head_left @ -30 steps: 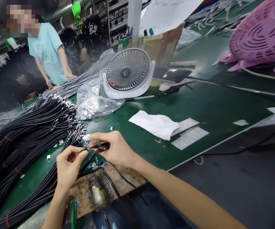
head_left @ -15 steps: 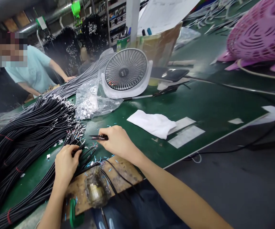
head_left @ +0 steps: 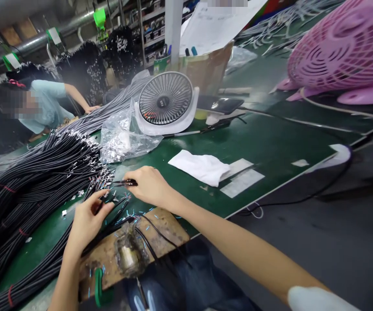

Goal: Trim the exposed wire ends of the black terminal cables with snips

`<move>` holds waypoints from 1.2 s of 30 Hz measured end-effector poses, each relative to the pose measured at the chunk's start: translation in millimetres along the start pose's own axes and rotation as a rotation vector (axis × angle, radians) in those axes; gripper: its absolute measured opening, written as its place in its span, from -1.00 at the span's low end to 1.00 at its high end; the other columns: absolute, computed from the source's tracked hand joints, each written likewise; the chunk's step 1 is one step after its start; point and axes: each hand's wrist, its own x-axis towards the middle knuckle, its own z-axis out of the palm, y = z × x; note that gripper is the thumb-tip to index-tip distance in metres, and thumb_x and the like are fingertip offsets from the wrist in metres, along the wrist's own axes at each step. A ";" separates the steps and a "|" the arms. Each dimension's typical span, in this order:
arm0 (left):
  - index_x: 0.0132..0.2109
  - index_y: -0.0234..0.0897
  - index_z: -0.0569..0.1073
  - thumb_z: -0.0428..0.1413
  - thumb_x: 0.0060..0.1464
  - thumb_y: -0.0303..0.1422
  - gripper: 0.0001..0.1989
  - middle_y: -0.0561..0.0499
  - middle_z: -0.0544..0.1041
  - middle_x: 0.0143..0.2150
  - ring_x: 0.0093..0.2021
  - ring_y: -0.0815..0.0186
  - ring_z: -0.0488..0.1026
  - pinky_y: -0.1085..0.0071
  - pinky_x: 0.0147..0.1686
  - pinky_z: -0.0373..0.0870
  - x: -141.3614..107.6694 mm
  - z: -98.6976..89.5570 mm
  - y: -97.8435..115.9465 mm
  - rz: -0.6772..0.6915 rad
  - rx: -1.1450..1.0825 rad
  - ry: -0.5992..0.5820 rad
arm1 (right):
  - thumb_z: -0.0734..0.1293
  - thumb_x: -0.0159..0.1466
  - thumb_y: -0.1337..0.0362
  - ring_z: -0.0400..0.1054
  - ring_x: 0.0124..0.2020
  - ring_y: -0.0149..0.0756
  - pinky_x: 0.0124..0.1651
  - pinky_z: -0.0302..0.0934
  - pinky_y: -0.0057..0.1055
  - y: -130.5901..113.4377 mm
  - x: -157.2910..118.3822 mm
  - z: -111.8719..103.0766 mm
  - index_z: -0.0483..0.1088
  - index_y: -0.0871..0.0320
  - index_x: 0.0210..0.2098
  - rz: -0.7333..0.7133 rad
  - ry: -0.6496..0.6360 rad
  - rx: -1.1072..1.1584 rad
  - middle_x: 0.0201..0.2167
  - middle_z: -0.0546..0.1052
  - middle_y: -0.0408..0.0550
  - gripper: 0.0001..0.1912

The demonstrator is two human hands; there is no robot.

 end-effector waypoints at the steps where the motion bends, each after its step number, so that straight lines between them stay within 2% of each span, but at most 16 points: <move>1: 0.02 -0.19 0.43 0.13 0.00 -0.18 -0.58 0.10 0.42 -0.45 -0.51 0.40 0.34 0.50 -0.48 0.26 -0.6 1.6 0.4 0.023 0.041 -0.064 | 0.26 0.18 0.27 0.41 -0.36 -0.25 -0.39 0.06 -0.45 -3.1 2.6 -3.7 0.54 0.08 -0.31 -0.034 0.006 -0.010 -0.42 0.56 -0.03 -0.80; 4: 0.09 -0.13 0.36 0.17 -0.06 -0.28 -0.49 0.04 0.50 -0.29 -0.34 0.30 0.44 0.41 -0.28 0.33 -2.3 7.1 5.1 0.059 0.190 -0.175 | 0.27 0.17 0.23 0.37 -0.41 -0.27 -0.44 -0.01 -0.44 -11.4 12.9 -10.4 0.54 0.12 -0.35 -0.114 0.027 -0.029 -0.46 0.53 0.00 -0.79; 6: 0.09 -0.11 0.35 0.16 -0.08 -0.33 -0.49 0.04 0.52 -0.30 -0.31 0.27 0.46 0.38 -0.23 0.34 -2.8 10.2 9.1 0.034 0.228 -0.193 | 0.27 0.16 0.23 0.36 -0.42 -0.30 -0.45 -0.03 -0.44 -13.0 19.6 -9.2 0.54 0.14 -0.36 -0.151 0.046 0.005 -0.49 0.51 -0.01 -0.79; 10: 0.00 -0.15 0.36 0.10 -0.07 -0.38 -0.59 0.11 0.48 -0.43 -0.41 0.33 0.44 0.45 -0.32 0.34 -1.9 12.5 13.0 -0.035 0.197 -0.142 | 0.25 0.17 0.25 0.35 -0.41 -0.29 -0.43 -0.02 -0.43 -4.3 23.8 0.8 0.53 0.15 -0.35 -0.128 0.031 0.047 -0.48 0.50 -0.01 -0.78; 13: -0.04 -0.17 0.30 0.07 -0.04 -0.31 -0.64 0.11 0.46 -0.44 -0.44 0.33 0.42 0.46 -0.40 0.33 -0.3 10.2 12.0 -0.071 0.151 -0.106 | 0.25 0.16 0.29 0.36 -0.39 -0.26 -0.41 0.02 -0.42 6.8 20.4 4.7 0.52 0.15 -0.29 -0.090 -0.003 0.036 -0.43 0.50 0.02 -0.78; 15: -0.05 -0.19 0.25 0.07 -0.03 -0.25 -0.63 0.09 0.46 -0.42 -0.39 0.31 0.44 0.44 -0.38 0.34 0.9 6.7 11.0 -0.089 0.100 -0.095 | 0.23 0.13 0.38 0.36 -0.37 -0.25 -0.40 0.04 -0.42 13.6 18.9 4.8 0.50 0.16 -0.22 -0.083 -0.023 0.020 -0.40 0.50 0.04 -0.73; 18: -0.07 -0.21 0.22 0.11 -0.06 -0.20 -0.60 0.04 0.48 -0.37 -0.33 0.28 0.47 0.39 -0.31 0.37 1.8 0.2 11.3 -0.121 0.019 -0.079 | 0.22 0.06 0.49 0.35 -0.36 -0.27 -0.40 0.04 -0.44 20.3 19.8 5.9 0.48 0.16 -0.23 -0.119 -0.132 0.068 -0.36 0.50 0.02 -0.67; 22: -0.10 -0.18 0.22 0.15 -0.10 -0.21 -0.58 0.05 0.50 -0.36 -0.34 0.31 0.49 0.44 -0.33 0.39 1.4 -5.4 15.6 -0.181 -0.054 -0.101 | 0.24 0.06 0.50 0.28 -0.43 -0.42 -0.42 0.03 -0.53 21.6 23.0 12.2 0.45 0.20 -0.39 -0.231 -0.334 0.346 -0.47 0.46 -0.10 -0.81; 26: -0.13 -0.17 0.25 0.17 -0.13 -0.25 -0.61 0.07 0.51 -0.38 -0.36 0.33 0.49 0.47 -0.37 0.40 1.9 -6.8 22.2 -0.204 -0.096 -0.100 | 0.32 0.07 0.46 0.18 -0.53 -0.51 -0.48 0.01 -0.58 18.1 24.7 15.8 0.40 0.25 -0.50 -0.255 -0.432 0.495 -0.62 0.35 -0.21 -0.95; 30: -0.14 -0.17 0.27 0.19 -0.16 -0.26 -0.61 0.09 0.49 -0.43 -0.40 0.31 0.48 0.44 -0.41 0.41 4.5 -6.7 25.0 -0.250 -0.143 -0.097 | 0.35 0.07 0.44 0.23 -0.49 -0.52 -0.46 0.05 -0.60 15.7 24.7 14.2 0.40 0.27 -0.49 -0.219 -0.482 0.583 -0.57 0.41 -0.21 -0.98; 33: -0.08 -0.16 0.28 0.20 -0.18 -0.22 -0.53 0.08 0.47 -0.39 -0.36 0.29 0.45 0.38 -0.32 0.40 5.5 -3.3 21.4 -0.208 -0.093 0.030 | 0.34 0.05 0.46 0.28 -0.48 -0.50 -0.47 0.05 -0.60 16.3 24.6 15.7 0.39 0.26 -0.51 -0.197 -0.464 0.593 -0.55 0.45 -0.19 -0.96; 36: -0.01 -0.17 0.30 0.22 -0.18 -0.15 -0.44 0.03 0.44 -0.26 -0.28 0.25 0.40 0.30 -0.21 0.35 3.9 3.2 17.1 -0.035 0.267 0.259 | 0.32 0.03 0.48 0.29 -0.51 -0.49 -0.49 0.03 -0.59 18.4 25.9 22.9 0.34 0.26 -0.59 -0.181 -0.387 0.574 -0.59 0.45 -0.17 -0.90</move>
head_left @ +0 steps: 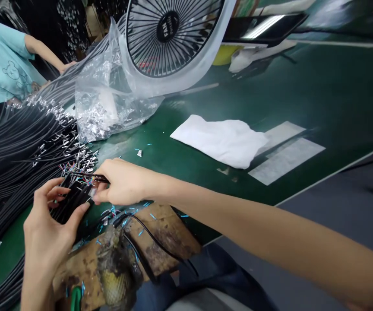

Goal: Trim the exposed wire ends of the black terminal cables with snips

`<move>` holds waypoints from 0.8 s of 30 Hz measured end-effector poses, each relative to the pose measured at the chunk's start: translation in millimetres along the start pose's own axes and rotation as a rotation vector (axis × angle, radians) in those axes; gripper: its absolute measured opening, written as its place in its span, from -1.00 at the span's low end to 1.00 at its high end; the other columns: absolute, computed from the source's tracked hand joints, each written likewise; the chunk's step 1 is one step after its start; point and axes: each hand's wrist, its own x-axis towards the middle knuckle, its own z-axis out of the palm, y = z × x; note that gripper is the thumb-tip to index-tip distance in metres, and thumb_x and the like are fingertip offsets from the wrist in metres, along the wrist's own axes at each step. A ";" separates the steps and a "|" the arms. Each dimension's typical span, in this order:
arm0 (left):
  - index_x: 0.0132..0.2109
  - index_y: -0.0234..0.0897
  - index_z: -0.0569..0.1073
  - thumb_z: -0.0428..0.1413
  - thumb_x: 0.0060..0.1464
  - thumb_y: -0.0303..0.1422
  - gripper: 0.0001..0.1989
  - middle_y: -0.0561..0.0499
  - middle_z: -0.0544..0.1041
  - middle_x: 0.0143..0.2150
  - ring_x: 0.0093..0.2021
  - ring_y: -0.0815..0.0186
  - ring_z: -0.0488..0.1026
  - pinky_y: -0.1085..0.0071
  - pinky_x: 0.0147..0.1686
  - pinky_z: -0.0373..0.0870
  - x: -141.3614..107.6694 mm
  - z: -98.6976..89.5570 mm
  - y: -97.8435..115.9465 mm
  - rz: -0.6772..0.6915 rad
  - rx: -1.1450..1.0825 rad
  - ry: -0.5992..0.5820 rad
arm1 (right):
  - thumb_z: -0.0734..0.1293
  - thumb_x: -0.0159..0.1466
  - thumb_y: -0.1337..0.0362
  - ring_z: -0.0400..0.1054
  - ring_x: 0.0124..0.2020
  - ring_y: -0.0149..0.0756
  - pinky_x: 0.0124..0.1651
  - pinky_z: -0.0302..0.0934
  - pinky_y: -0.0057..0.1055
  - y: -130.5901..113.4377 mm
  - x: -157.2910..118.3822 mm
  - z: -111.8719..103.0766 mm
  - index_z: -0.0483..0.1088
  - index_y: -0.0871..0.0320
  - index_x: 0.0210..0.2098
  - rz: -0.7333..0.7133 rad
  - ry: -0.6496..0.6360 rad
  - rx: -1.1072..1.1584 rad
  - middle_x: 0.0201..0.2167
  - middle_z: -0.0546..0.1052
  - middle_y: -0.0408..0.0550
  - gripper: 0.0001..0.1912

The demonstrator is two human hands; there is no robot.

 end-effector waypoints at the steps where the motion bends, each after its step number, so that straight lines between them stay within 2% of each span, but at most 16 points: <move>1: -0.02 -0.18 0.32 0.22 -0.17 -0.14 -0.46 0.03 0.42 -0.27 -0.31 0.25 0.38 0.31 -0.24 0.34 -1.8 2.1 0.0 0.051 0.105 0.065 | 0.31 0.02 0.48 0.29 -0.51 -0.49 -0.50 0.03 -0.59 2.4 1.5 1.7 0.34 0.26 -0.60 0.007 0.017 -0.004 -0.60 0.45 -0.17 -0.90; 3: -0.13 -0.18 0.34 0.22 -0.13 -0.16 -0.59 0.09 0.38 -0.40 -0.44 0.32 0.35 0.40 -0.38 0.31 -6.0 5.2 1.4 0.087 0.205 0.113 | 0.30 0.02 0.49 0.31 -0.51 -0.48 -0.48 0.05 -0.58 6.6 4.7 5.0 0.34 0.25 -0.60 0.029 0.029 0.002 -0.60 0.47 -0.17 -0.90; 5: -0.29 -0.19 0.32 0.22 -0.10 -0.21 -0.72 0.16 0.33 -0.53 -0.56 0.38 0.32 0.47 -0.50 0.25 -10.2 6.7 3.5 0.091 0.215 0.126 | 0.29 0.02 0.49 0.34 -0.49 -0.47 -0.45 0.08 -0.59 8.6 7.1 7.6 0.34 0.24 -0.59 0.049 0.033 0.011 -0.59 0.48 -0.17 -0.90; 8: -0.42 -0.20 0.31 0.19 -0.03 -0.24 -0.79 0.19 0.39 -0.57 -0.59 0.42 0.37 0.52 -0.54 0.24 -14.2 6.0 5.1 0.127 0.196 0.091 | 0.30 0.03 0.46 0.37 -0.47 -0.44 -0.44 0.10 -0.58 6.9 7.9 10.9 0.33 0.23 -0.60 0.090 0.057 0.001 -0.59 0.50 -0.16 -0.90; 11: -0.33 -0.17 0.39 0.20 -0.04 -0.23 -0.83 0.19 0.48 -0.52 -0.53 0.41 0.46 0.56 -0.48 0.31 -15.7 4.7 4.0 0.162 0.115 -0.030 | 0.31 0.03 0.42 0.38 -0.50 -0.43 -0.48 0.12 -0.59 2.5 6.8 15.5 0.36 0.24 -0.59 0.170 0.055 0.058 -0.60 0.49 -0.16 -0.92; 14: -0.24 -0.13 0.40 0.15 -0.02 -0.34 -0.85 0.18 0.54 -0.44 -0.48 0.38 0.50 0.55 -0.46 0.35 -17.2 5.0 3.0 0.178 0.076 -0.143 | 0.31 0.06 0.38 0.36 -0.54 -0.47 -0.50 0.12 -0.62 -0.8 5.6 18.1 0.37 0.25 -0.57 0.202 0.036 0.172 -0.62 0.48 -0.16 -0.91; 17: -0.18 -0.12 0.42 0.07 0.00 -0.41 -0.81 0.14 0.56 -0.42 -0.49 0.36 0.51 0.53 -0.48 0.37 -18.9 5.1 1.8 0.156 0.014 -0.167 | 0.28 0.12 0.36 0.30 -0.56 -0.51 -0.49 0.09 -0.62 -4.1 2.5 9.7 0.39 0.24 -0.56 0.155 0.011 0.117 -0.62 0.48 -0.16 -0.85; 19: -0.16 -0.13 0.46 0.11 -0.01 -0.36 -0.79 0.12 0.57 -0.43 -0.49 0.33 0.52 0.51 -0.47 0.41 -19.3 2.9 -0.5 0.102 -0.063 -0.075 | 0.26 0.18 0.32 0.25 -0.58 -0.49 -0.50 0.02 -0.57 -7.8 -1.5 -2.1 0.40 0.23 -0.57 0.153 0.113 -0.090 -0.63 0.45 -0.13 -0.78; 21: -0.15 -0.15 0.50 0.15 -0.03 -0.30 -0.77 0.09 0.58 -0.43 -0.50 0.32 0.52 0.50 -0.47 0.43 -19.3 -1.9 -3.8 0.041 -0.167 0.024 | 0.25 0.20 0.25 0.19 -0.59 -0.46 -0.51 -0.07 -0.51 -13.1 -6.2 -13.3 0.41 0.21 -0.58 0.210 0.338 -0.338 -0.65 0.40 -0.11 -0.73; 23: -0.16 -0.17 0.53 0.17 -0.03 -0.27 -0.76 0.08 0.58 -0.45 -0.54 0.33 0.50 0.50 -0.51 0.42 -19.0 -8.2 -6.2 -0.011 -0.274 0.053 | 0.26 0.19 0.23 0.11 -0.60 -0.46 -0.51 -0.13 -0.48 -18.9 -9.9 -18.2 0.40 0.21 -0.60 0.227 0.526 -0.427 -0.67 0.34 -0.12 -0.70; 24: -0.16 -0.18 0.53 0.17 -0.03 -0.28 -0.76 0.08 0.57 -0.48 -0.56 0.34 0.48 0.50 -0.54 0.41 -19.0 -11.4 -6.6 -0.028 -0.317 0.048 | 0.26 0.19 0.23 0.08 -0.61 -0.48 -0.51 -0.13 -0.48 -21.5 -11.0 -17.2 0.39 0.22 -0.62 0.193 0.563 -0.393 -0.69 0.30 -0.15 -0.70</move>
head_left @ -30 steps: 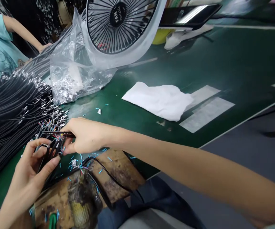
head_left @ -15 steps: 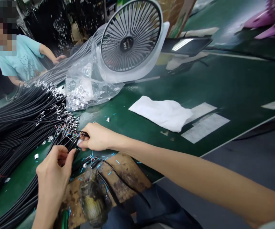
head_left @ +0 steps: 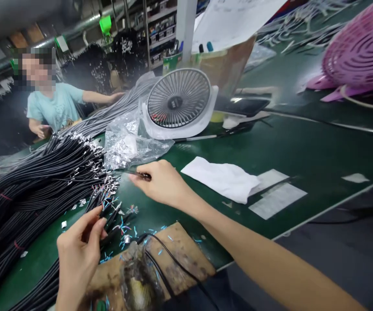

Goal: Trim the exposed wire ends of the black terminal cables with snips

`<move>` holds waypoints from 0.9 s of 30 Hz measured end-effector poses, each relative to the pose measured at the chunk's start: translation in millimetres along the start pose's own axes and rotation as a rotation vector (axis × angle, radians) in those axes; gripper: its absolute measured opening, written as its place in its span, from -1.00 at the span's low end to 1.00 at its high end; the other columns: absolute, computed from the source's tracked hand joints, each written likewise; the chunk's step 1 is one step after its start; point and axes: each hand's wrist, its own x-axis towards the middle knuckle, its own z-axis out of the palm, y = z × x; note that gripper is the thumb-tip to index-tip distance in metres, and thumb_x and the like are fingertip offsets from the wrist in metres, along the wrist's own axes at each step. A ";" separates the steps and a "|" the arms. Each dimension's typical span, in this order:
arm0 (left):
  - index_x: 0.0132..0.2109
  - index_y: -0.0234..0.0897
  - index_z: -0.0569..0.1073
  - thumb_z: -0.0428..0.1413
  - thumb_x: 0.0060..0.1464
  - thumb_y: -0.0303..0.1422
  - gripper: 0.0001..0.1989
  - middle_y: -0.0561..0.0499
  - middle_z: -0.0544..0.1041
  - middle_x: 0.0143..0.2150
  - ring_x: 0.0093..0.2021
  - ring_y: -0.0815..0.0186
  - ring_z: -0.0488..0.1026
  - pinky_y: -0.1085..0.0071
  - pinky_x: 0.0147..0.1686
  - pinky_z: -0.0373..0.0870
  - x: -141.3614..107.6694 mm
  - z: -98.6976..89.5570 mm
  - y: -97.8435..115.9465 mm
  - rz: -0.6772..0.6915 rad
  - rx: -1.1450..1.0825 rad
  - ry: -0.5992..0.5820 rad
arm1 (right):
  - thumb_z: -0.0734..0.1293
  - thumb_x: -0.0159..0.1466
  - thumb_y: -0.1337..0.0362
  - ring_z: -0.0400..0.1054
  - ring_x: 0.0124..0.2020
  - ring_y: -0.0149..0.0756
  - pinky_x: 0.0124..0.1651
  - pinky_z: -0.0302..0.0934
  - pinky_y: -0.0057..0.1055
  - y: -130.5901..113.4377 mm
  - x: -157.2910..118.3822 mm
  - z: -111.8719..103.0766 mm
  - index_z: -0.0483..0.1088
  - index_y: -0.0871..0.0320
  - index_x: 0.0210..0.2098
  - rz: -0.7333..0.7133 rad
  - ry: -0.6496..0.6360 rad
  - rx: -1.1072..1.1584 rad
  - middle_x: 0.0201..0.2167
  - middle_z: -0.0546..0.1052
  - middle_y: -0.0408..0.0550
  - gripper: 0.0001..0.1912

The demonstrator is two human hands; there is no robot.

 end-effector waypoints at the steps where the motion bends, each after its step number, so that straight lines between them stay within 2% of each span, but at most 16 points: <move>1: -0.17 -0.19 0.54 0.17 -0.03 -0.28 -0.76 0.07 0.56 -0.49 -0.55 0.34 0.48 0.50 -0.55 0.40 0.2 -2.7 1.1 -0.014 -0.035 -0.005 | 0.27 0.18 0.25 0.05 -0.61 -0.50 -0.51 -0.12 -0.49 -2.8 -2.4 1.3 0.37 0.23 -0.62 -0.040 0.001 0.087 -0.70 0.28 -0.18 -0.71; 3: -0.17 -0.20 0.54 0.15 -0.02 -0.27 -0.76 0.06 0.55 -0.49 -0.54 0.33 0.46 0.49 -0.56 0.39 0.4 -6.3 4.3 -0.033 -0.076 -0.009 | 0.29 0.16 0.30 0.09 -0.60 -0.52 -0.50 -0.05 -0.54 -8.7 -8.6 9.1 0.38 0.23 -0.57 -0.147 -0.043 0.307 -0.67 0.30 -0.21 -0.80; 5: -0.16 -0.18 0.54 0.10 0.00 -0.25 -0.75 0.06 0.51 -0.52 -0.56 0.31 0.44 0.45 -0.57 0.39 0.4 -7.9 7.3 -0.048 -0.092 -0.018 | 0.29 0.16 0.34 0.20 -0.52 -0.51 -0.45 0.06 -0.57 -13.6 -15.2 19.7 0.42 0.22 -0.46 -0.248 -0.103 0.497 -0.56 0.41 -0.20 -0.89; 8: -0.16 -0.15 0.55 0.07 0.02 -0.23 -0.74 0.08 0.45 -0.59 -0.61 0.30 0.39 0.40 -0.60 0.38 0.2 -8.3 9.6 -0.058 -0.093 -0.047 | 0.29 0.19 0.36 0.31 -0.40 -0.47 -0.34 0.16 -0.55 -17.3 -22.7 31.9 0.46 0.21 -0.36 -0.363 -0.122 0.622 -0.40 0.49 -0.13 -0.90; 13: -0.21 -0.16 0.57 0.08 -0.01 -0.25 -0.76 0.07 0.46 -0.61 -0.62 0.28 0.40 0.41 -0.62 0.37 1.0 -7.3 9.4 -0.064 -0.108 -0.108 | 0.33 0.12 0.51 0.33 -0.32 -0.43 -0.25 0.19 -0.52 -14.7 -25.0 37.9 0.46 0.26 -0.25 -0.510 -0.018 0.581 -0.33 0.48 -0.07 -0.81; 17: -0.24 -0.18 0.59 0.11 -0.04 -0.27 -0.78 0.06 0.47 -0.63 -0.63 0.29 0.39 0.42 -0.63 0.37 1.8 -5.5 9.2 -0.058 -0.122 -0.173 | 0.35 0.15 0.45 0.30 -0.37 -0.45 -0.30 0.17 -0.55 -10.3 -22.5 40.2 0.42 0.25 -0.39 -0.512 0.016 0.557 -0.41 0.44 -0.11 -0.98; 19: -0.23 -0.20 0.59 0.12 -0.04 -0.29 -0.77 0.05 0.48 -0.62 -0.64 0.31 0.40 0.45 -0.64 0.36 1.3 -3.2 8.7 -0.060 -0.126 -0.183 | 0.32 0.16 0.47 0.27 -0.42 -0.45 -0.37 0.12 -0.54 -8.7 -23.9 43.0 0.39 0.25 -0.42 -0.546 0.051 0.442 -0.44 0.40 -0.11 -0.95; 22: -0.23 -0.24 0.58 0.13 -0.03 -0.31 -0.78 0.01 0.56 -0.50 -0.57 0.31 0.46 0.47 -0.58 0.40 -0.9 1.3 7.4 -0.067 -0.134 -0.159 | 0.26 0.13 0.47 0.19 -0.52 -0.45 -0.50 -0.01 -0.50 -8.0 -31.3 48.7 0.35 0.25 -0.42 -0.677 0.103 0.141 -0.43 0.37 -0.07 -0.95; 24: -0.27 -0.27 0.57 0.13 -0.02 -0.30 -0.81 -0.01 0.58 -0.43 -0.50 0.29 0.49 0.46 -0.51 0.44 -2.6 3.5 6.6 -0.067 -0.141 -0.120 | 0.25 0.14 0.41 0.16 -0.56 -0.44 -0.54 -0.07 -0.48 -9.1 -37.8 51.9 0.35 0.24 -0.43 -0.753 0.103 0.027 -0.45 0.36 -0.05 -0.95; 27: -0.30 -0.29 0.56 0.12 0.01 -0.28 -0.81 -0.02 0.57 -0.43 -0.49 0.29 0.49 0.46 -0.51 0.43 -3.9 3.2 5.8 -0.062 -0.151 -0.036 | 0.23 0.19 0.39 0.21 -0.53 -0.44 -0.51 0.00 -0.49 -12.3 -44.0 52.7 0.38 0.21 -0.37 -0.765 0.107 0.178 -0.47 0.39 -0.08 -0.91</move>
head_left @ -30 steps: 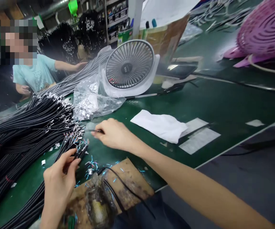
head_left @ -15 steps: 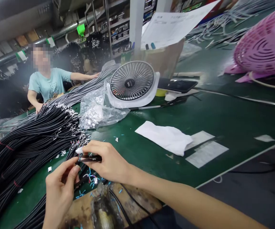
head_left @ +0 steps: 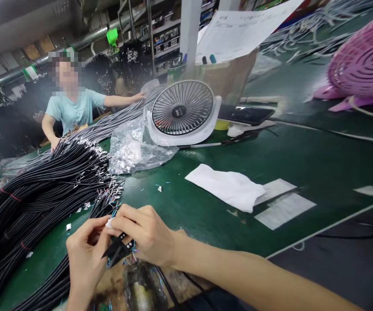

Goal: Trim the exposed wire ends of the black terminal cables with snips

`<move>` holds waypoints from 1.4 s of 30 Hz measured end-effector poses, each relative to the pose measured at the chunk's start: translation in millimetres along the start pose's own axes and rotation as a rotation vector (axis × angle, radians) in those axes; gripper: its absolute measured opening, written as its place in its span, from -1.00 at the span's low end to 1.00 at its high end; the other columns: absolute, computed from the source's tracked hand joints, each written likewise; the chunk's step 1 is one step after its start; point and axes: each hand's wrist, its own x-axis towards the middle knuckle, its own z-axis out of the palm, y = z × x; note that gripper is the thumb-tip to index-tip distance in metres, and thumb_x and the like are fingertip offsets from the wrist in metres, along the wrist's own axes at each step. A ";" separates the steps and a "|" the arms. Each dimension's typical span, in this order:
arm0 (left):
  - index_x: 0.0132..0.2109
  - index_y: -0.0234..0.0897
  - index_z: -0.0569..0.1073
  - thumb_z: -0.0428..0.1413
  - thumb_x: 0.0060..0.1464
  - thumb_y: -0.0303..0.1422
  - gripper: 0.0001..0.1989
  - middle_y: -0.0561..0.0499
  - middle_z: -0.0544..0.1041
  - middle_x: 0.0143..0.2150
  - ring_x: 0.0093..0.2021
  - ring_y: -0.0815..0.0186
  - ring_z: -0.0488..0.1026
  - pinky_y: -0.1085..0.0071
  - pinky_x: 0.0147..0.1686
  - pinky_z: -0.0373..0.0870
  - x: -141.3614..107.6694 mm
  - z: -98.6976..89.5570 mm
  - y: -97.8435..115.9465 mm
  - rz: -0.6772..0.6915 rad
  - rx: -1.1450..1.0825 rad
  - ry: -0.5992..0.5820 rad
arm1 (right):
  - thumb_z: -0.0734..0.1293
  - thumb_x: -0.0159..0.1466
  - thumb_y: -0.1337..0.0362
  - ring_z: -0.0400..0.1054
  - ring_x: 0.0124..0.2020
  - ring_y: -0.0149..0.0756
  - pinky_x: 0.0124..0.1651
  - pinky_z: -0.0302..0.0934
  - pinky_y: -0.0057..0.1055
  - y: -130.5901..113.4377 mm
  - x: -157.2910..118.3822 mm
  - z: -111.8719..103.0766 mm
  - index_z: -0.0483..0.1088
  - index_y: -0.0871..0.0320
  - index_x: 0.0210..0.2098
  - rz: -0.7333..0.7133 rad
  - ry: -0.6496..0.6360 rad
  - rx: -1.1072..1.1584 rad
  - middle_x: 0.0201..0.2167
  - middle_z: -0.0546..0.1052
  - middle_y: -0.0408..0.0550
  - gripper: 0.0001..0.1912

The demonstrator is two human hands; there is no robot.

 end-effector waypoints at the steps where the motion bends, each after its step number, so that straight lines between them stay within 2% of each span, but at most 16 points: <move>1: -0.32 -0.29 0.55 0.12 0.01 -0.27 -0.81 -0.02 0.56 -0.44 -0.49 0.30 0.48 0.46 -0.53 0.42 -0.1 -1.2 0.1 0.006 -0.003 0.031 | 0.22 0.21 0.38 0.23 -0.52 -0.44 -0.49 0.04 -0.50 -1.3 0.8 -0.8 0.39 0.20 -0.32 0.034 0.060 0.088 -0.47 0.40 -0.10 -0.88; 4: -0.37 -0.28 0.53 0.14 -0.01 -0.24 -0.81 0.00 0.53 -0.49 -0.50 0.29 0.46 0.43 -0.54 0.40 -0.6 -5.6 0.8 0.045 -0.012 0.125 | 0.23 0.25 0.29 0.29 -0.48 -0.43 -0.40 0.16 -0.50 -2.5 7.2 -6.6 0.38 0.21 -0.12 0.235 0.192 0.333 -0.42 0.46 -0.10 -0.77; 7: -0.39 -0.25 0.53 0.15 -0.02 -0.27 -0.86 0.01 0.51 -0.51 -0.48 0.28 0.45 0.39 -0.51 0.41 -2.6 -8.0 1.5 0.118 0.016 0.218 | 0.23 0.26 0.17 0.37 -0.33 -0.35 -0.25 0.24 -0.43 -2.4 14.0 -13.1 0.38 0.23 -0.05 0.399 0.118 0.462 -0.28 0.51 -0.01 -0.66; 9: -0.39 -0.22 0.53 0.14 0.00 -0.30 -0.88 0.01 0.50 -0.53 -0.48 0.28 0.45 0.37 -0.48 0.41 -4.6 -7.8 1.4 0.164 0.069 0.278 | 0.20 0.28 0.18 0.38 -0.25 -0.31 -0.17 0.25 -0.38 -2.7 16.3 -15.4 0.41 0.22 -0.08 0.405 0.066 0.481 -0.23 0.51 0.01 -0.67; 11: -0.41 -0.20 0.53 0.14 0.01 -0.32 -0.90 0.01 0.49 -0.54 -0.48 0.28 0.43 0.36 -0.47 0.40 -6.2 -7.1 0.9 0.210 0.128 0.316 | 0.19 0.28 0.21 0.38 -0.26 -0.31 -0.14 0.24 -0.36 -3.3 17.2 -16.4 0.45 0.22 -0.14 0.373 0.056 0.481 -0.28 0.51 -0.01 -0.71; 13: -0.44 -0.19 0.52 0.15 0.00 -0.33 -0.90 0.01 0.48 -0.53 -0.49 0.29 0.42 0.36 -0.47 0.40 -7.4 -6.2 0.3 0.265 0.185 0.328 | 0.22 0.27 0.23 0.36 -0.33 -0.35 -0.17 0.23 -0.39 -3.6 17.8 -17.1 0.46 0.22 -0.19 0.362 0.070 0.484 -0.36 0.49 -0.05 -0.75; 17: -0.48 -0.19 0.50 0.16 -0.02 -0.36 -0.89 0.02 0.47 -0.55 -0.50 0.30 0.40 0.37 -0.48 0.40 -8.4 -4.4 1.1 0.354 0.244 0.354 | 0.32 0.19 0.28 0.28 -0.42 -0.41 -0.29 0.18 -0.46 -2.1 19.7 -18.9 0.44 0.24 -0.32 0.435 0.133 0.448 -0.46 0.42 -0.12 -0.87; 19: -0.46 -0.20 0.51 0.15 -0.01 -0.37 -0.90 0.02 0.47 -0.54 -0.50 0.30 0.40 0.38 -0.48 0.40 -8.0 -4.5 3.0 0.359 0.225 0.312 | 0.34 0.17 0.33 0.25 -0.44 -0.43 -0.33 0.15 -0.48 -0.2 19.5 -18.5 0.42 0.24 -0.42 0.423 0.124 0.397 -0.50 0.38 -0.14 -0.91; 21: -0.42 -0.20 0.52 0.13 0.01 -0.37 -0.90 0.02 0.49 -0.52 -0.50 0.31 0.42 0.40 -0.49 0.40 -6.6 -6.2 5.8 0.348 0.196 0.231 | 0.32 0.19 0.37 0.23 -0.45 -0.45 -0.35 0.14 -0.50 2.2 18.2 -16.9 0.40 0.24 -0.44 0.339 0.104 0.384 -0.50 0.36 -0.15 -0.91; 23: -0.39 -0.21 0.54 0.12 0.03 -0.36 -0.90 0.03 0.51 -0.50 -0.50 0.33 0.43 0.44 -0.51 0.39 -4.6 -8.8 8.9 0.343 0.176 0.156 | 0.32 0.19 0.40 0.23 -0.45 -0.45 -0.36 0.15 -0.51 5.1 16.1 -15.0 0.41 0.24 -0.37 0.209 0.083 0.398 -0.48 0.37 -0.13 -0.96; 27: -0.38 -0.21 0.55 0.10 0.05 -0.35 -0.86 0.05 0.53 -0.48 -0.51 0.37 0.44 0.51 -0.52 0.38 -1.5 -13.3 12.9 0.332 0.166 0.075 | 0.34 0.15 0.42 0.25 -0.45 -0.44 -0.37 0.16 -0.53 10.4 13.8 -13.7 0.41 0.28 -0.27 0.031 0.048 0.414 -0.43 0.41 -0.09 -0.87; 34: -0.34 -0.23 0.56 0.07 0.08 -0.32 -0.82 0.06 0.50 -0.56 -0.61 0.42 0.37 0.55 -0.61 0.31 0.2 -13.2 8.8 0.265 0.167 -0.037 | 0.35 0.14 0.41 0.22 -0.53 -0.50 -0.45 0.10 -0.56 13.4 14.0 -4.5 0.42 0.27 -0.41 0.080 0.050 0.388 -0.53 0.41 -0.14 -0.98; 37: -0.31 -0.24 0.56 0.06 0.09 -0.31 -0.81 0.10 0.45 -0.63 -0.68 0.44 0.31 0.57 -0.68 0.26 0.3 -10.5 5.4 0.228 0.170 -0.054 | 0.29 0.13 0.45 0.21 -0.54 -0.49 -0.48 0.05 -0.56 11.5 10.2 2.6 0.39 0.25 -0.50 0.079 0.112 0.300 -0.58 0.38 -0.15 -0.91; 40: -0.33 -0.26 0.54 0.09 0.05 -0.33 -0.85 0.06 0.50 -0.55 -0.61 0.42 0.38 0.57 -0.65 0.30 0.7 -8.6 3.7 0.197 0.174 -0.049 | 0.24 0.07 0.46 0.08 -0.61 -0.51 -0.55 -0.09 -0.53 8.3 7.3 0.9 0.33 0.23 -0.60 0.098 0.116 0.151 -0.64 0.29 -0.18 -0.87; 42: -0.37 -0.26 0.53 0.11 0.03 -0.33 -0.86 0.04 0.52 -0.49 -0.56 0.40 0.41 0.55 -0.63 0.32 1.3 -10.3 3.9 0.190 0.170 -0.062 | 0.24 0.04 0.43 0.01 -0.62 -0.52 -0.56 -0.16 -0.50 6.4 8.1 -5.0 0.29 0.22 -0.63 0.107 0.060 0.174 -0.65 0.24 -0.19 -0.86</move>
